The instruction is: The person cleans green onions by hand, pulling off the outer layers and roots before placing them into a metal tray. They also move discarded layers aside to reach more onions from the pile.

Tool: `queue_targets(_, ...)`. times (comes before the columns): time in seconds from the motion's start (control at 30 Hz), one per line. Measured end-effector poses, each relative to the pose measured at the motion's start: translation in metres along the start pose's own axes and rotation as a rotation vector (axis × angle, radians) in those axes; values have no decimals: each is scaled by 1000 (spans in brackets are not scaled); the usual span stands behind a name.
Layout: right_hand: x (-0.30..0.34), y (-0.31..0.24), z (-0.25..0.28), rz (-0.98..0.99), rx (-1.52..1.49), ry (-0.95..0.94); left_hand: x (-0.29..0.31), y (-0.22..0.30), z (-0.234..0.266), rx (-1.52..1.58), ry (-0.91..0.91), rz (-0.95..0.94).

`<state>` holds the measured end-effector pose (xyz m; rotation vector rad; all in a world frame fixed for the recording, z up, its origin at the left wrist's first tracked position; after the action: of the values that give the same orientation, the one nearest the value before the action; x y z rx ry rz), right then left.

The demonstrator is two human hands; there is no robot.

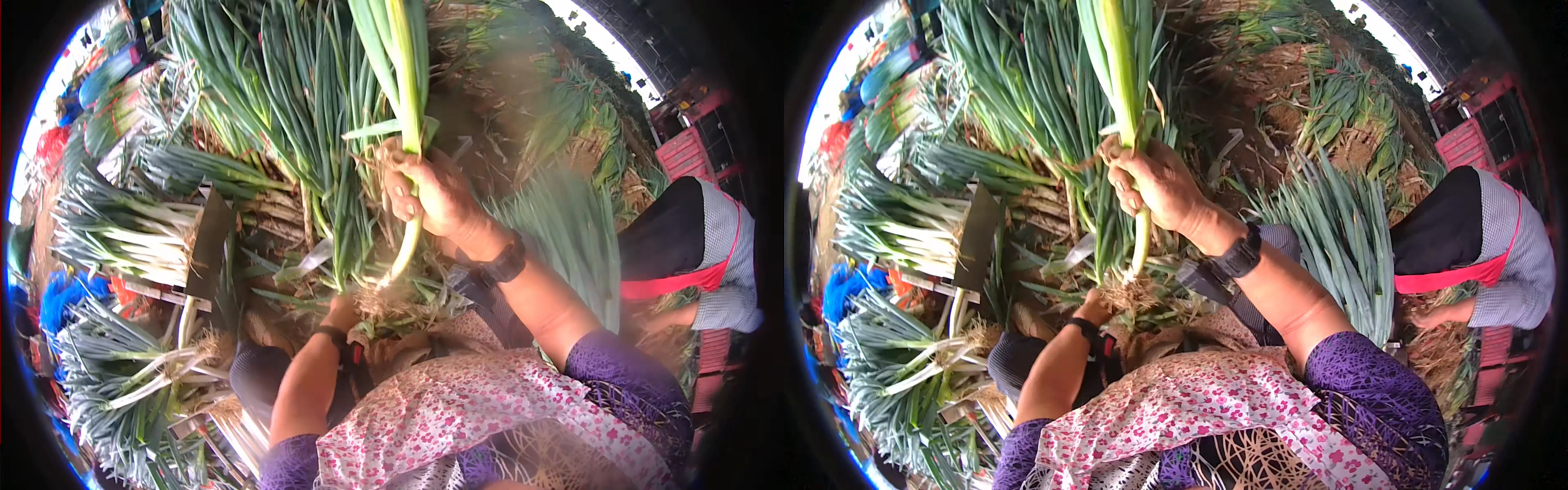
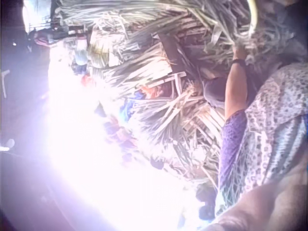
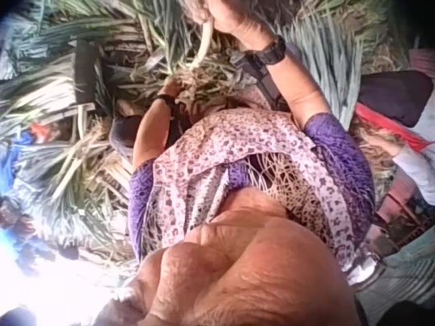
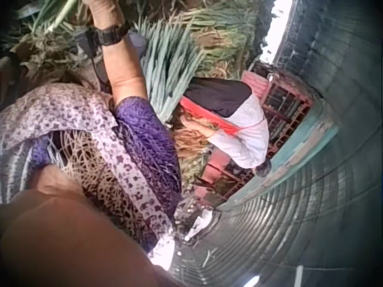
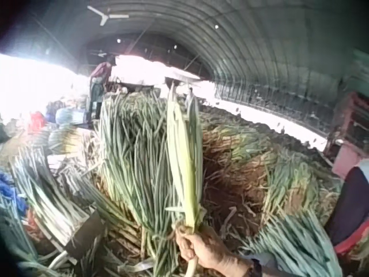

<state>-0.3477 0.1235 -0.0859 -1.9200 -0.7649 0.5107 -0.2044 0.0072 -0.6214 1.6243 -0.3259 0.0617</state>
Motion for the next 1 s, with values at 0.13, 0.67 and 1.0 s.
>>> queue_targets(0.13,31,-26,11,90,185,49,-21,99,-45,-1296,-42,-181)
queue_targets(0.67,40,-51,36,42,-32,-156,-16,180,-17,-705,821,-327)
queue_targets(1.0,44,61,42,-395,-116,-422,23,484,-22,702,-11,-430)
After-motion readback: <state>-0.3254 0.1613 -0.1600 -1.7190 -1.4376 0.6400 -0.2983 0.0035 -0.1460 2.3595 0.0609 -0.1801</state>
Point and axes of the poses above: each hand's wrist, its own x-axis away from the middle knuckle, its own z-axis out of the back of the hand, y = z × x, the point moved 1 cm from there along -x, towards the middle knuckle, and after that the axes turned 3 degrees about -y, right-handed, at the moved point
